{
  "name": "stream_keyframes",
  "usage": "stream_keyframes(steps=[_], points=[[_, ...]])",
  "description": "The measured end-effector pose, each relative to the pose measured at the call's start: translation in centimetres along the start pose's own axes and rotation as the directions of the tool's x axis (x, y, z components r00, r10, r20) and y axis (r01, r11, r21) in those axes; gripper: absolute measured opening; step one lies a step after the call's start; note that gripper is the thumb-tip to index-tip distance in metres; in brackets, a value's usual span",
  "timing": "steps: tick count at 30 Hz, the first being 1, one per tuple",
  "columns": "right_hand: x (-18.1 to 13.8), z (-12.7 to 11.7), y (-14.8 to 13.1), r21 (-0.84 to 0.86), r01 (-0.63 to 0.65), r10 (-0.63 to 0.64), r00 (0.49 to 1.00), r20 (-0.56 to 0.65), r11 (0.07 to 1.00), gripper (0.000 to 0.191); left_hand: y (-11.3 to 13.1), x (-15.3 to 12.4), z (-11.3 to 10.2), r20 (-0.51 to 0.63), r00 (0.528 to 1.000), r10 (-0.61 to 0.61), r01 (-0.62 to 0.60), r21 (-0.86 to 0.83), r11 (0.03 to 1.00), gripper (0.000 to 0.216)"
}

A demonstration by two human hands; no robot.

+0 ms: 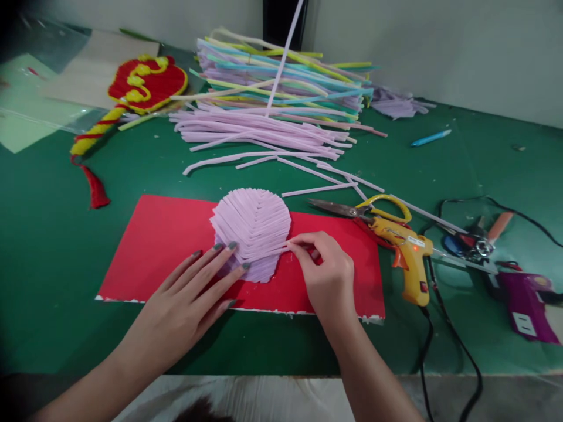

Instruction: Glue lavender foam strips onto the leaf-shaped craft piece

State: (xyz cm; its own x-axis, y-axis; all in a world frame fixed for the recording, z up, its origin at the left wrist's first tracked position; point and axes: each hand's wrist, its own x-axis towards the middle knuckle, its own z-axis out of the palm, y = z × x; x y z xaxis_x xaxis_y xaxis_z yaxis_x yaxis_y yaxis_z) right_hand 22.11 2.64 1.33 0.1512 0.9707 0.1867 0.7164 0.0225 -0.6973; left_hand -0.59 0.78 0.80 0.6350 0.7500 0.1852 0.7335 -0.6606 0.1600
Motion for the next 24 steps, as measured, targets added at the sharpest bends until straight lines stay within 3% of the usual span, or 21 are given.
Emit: stream_keyframes(steps=[24], points=[[-0.01, 0.16, 0.06, -0.005, -0.001, 0.001, 1.000, -0.003, 1.000, 0.008, 0.50, -0.08, 0.30, 0.033, 0.997, -0.074, 0.074, -0.001, 0.997, 0.042]])
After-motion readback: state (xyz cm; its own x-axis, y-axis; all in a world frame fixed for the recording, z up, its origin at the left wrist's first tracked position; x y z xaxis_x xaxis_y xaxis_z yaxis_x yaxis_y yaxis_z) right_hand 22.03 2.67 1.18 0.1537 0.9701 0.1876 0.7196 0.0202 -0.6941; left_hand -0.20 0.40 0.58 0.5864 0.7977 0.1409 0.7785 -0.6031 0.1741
